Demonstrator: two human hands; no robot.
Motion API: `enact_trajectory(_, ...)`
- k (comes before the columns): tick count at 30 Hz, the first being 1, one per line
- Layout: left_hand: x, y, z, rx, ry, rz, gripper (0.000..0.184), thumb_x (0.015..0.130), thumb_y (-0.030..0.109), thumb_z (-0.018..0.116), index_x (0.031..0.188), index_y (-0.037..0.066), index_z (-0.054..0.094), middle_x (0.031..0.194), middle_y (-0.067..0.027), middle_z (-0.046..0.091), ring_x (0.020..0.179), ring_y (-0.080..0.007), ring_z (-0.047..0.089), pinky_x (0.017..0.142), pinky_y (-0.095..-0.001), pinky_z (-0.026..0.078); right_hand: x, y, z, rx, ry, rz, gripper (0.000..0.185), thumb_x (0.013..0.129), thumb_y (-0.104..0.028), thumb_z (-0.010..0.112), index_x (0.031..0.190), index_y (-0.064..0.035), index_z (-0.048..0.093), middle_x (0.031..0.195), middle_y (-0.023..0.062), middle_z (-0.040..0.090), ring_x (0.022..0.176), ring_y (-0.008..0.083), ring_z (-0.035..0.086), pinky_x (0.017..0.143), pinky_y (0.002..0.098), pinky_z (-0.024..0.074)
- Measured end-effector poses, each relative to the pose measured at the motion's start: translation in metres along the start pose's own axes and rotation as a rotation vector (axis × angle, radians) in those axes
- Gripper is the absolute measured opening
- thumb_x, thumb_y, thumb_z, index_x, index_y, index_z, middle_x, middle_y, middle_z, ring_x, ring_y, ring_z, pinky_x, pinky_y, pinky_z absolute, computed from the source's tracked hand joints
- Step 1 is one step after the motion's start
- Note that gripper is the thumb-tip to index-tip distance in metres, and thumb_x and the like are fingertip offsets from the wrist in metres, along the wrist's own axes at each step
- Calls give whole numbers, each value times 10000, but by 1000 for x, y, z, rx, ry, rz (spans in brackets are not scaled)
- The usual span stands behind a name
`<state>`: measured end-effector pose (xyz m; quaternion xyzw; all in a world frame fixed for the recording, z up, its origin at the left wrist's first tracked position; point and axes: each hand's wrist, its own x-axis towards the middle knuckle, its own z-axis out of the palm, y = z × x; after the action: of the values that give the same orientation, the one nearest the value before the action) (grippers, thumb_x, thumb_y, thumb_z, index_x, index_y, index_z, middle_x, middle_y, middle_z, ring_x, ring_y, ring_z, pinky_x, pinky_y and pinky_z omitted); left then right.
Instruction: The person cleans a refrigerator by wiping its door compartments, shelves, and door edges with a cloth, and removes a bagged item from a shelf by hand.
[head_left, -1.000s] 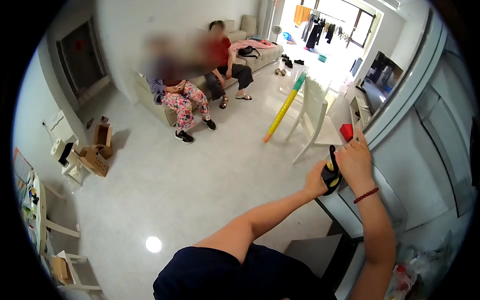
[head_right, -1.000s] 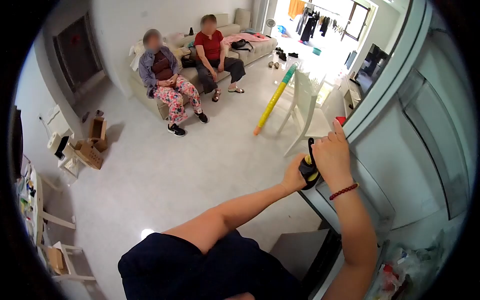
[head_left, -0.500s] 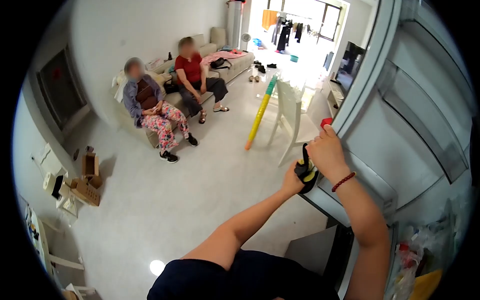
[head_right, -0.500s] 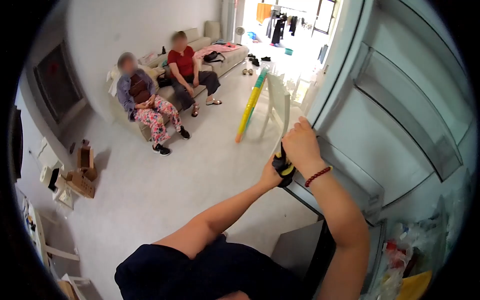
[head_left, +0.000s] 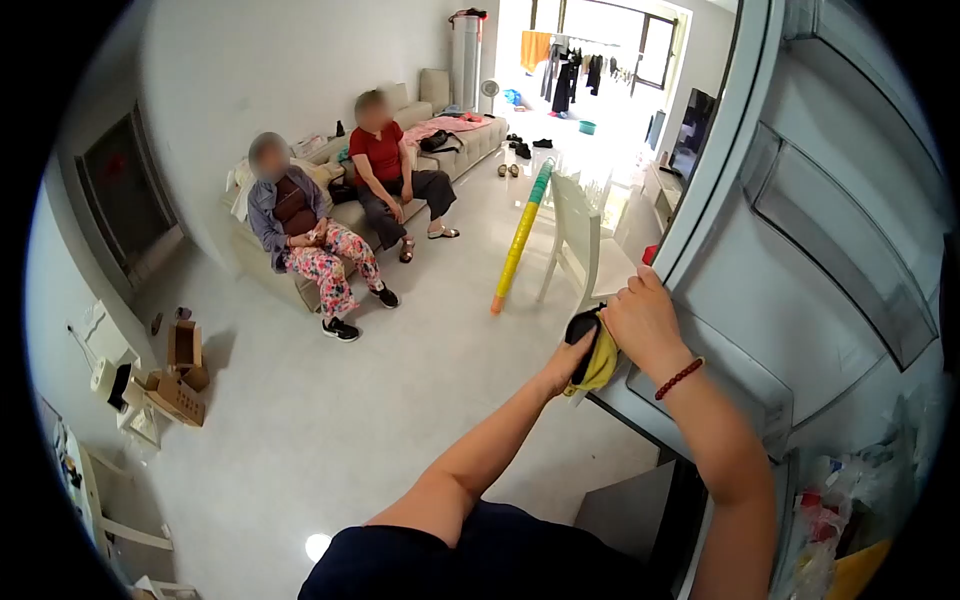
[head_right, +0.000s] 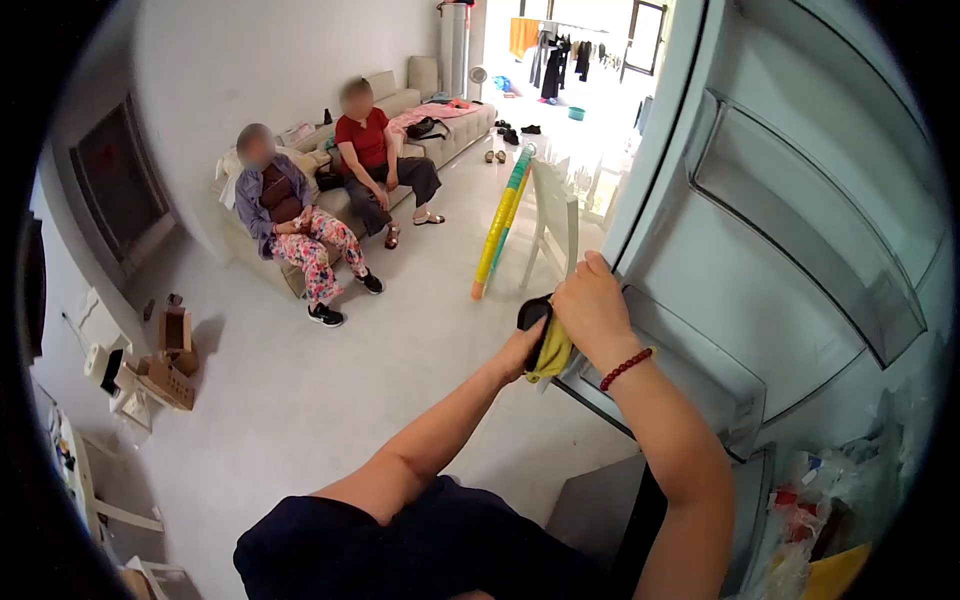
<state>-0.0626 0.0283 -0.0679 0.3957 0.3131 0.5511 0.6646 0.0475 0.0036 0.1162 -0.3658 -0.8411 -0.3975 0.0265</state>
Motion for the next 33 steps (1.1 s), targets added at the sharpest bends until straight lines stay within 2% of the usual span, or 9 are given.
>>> enact_trajectory(7, -2, 4, -11, -376, -301, -66, 484, 993, 461, 475, 1299, 89, 523, 1206, -48, 626, 1092, -175, 606, 969, -339, 481, 0, -2, -4, 10, -29, 19, 273, 875, -251, 574, 709, -102, 731, 731, 32, 687, 863, 168, 598, 997, 331, 343)
enact_trajectory(9, -7, 4, 6, -306, -218, 45, 485, 964, 353, 567, 1359, 88, 477, 1268, -43, 586, 1159, -178, 565, 1006, -338, 445, -1, 0, 0, 6, -54, 5, 263, 866, -246, 573, 709, -107, 733, 735, 31, 689, 866, 166, 597, 994, 329, 343)
enact_trajectory(14, -18, 33, 14, 580, -247, 193, 680, 731, 6, 674, 1373, 56, 454, 1263, -77, 571, 1177, -209, 523, 1053, -363, 391, -1, 0, -4, -1, -16, 14, 193, 821, -175, 569, 732, -141, 736, 721, 39, 684, 863, 183, 625, 988, 335, 357)
enact_trajectory(17, -5, 30, 1, 490, -232, 385, 740, 690, 52, 711, 1384, 49, 454, 1270, -118, 571, 1189, -226, 521, 1050, -330, 385, 3, -4, 0, 78, 8, 0, 221, 842, -212, 560, 690, -151, 709, 702, 28, 676, 805, 187, 619, 958, 342, 372)
enact_trajectory(19, -11, 63, -2, 561, -191, 236, 920, 616, 18, 690, 1479, 78, 376, 1247, -104, 577, 1170, -232, 535, 1010, -325, 423, -3, -2, 3, 189, 69, 38, 218, 841, -218, 561, 673, -163, 688, 691, 27, 669, 783, 186, 622, 918, 342, 390)
enact_trajectory(22, -20, 85, -1, 82, -268, 234, 907, 699, 77, 581, 1543, 97, 250, 1253, -109, 574, 1159, -221, 558, 1010, -333, 434, -5, -1, -5, 58, 6, -7, 176, 790, -173, 578, 665, -142, 699, 696, 38, 677, 819, 184, 630, 900, 322, 399)
enact_trajectory(25, -11, 76, -11, -171, -446, 195, 909, 878, 420, 622, 1569, 137, 105, 1400, -87, 469, 1243, -218, 506, 1046, -360, 410, -3, -2, -12, -4, -66, 3, 180, 795, -160, 588, 679, -159, 725, 701, 19, 695, 844, 166, 645, 949, 314, 380)
enact_trajectory(29, -7, 50, 5, -211, -436, 155, 836, 862, 204, 533, 1575, 135, 101, 1382, -41, 469, 1222, -173, 483, 1027, -319, 405, -1, -3, -1, 15, 53, 13, 155, 775, -148, 602, 704, -133, 739, 737, 36, 708, 857, 171, 650, 948, 319, 388)
enact_trajectory(33, -14, 5, 24, 57, -197, 59, 581, 873, 110, 668, 1392, 43, 415, 1297, -49, 537, 1167, -165, 505, 1015, -318, 403, -2, -5, -1, 52, 13, -17, 150, 775, -150, 613, 689, -114, 730, 719, 51, 707, 823, 176, 654, 926, 313, 398)
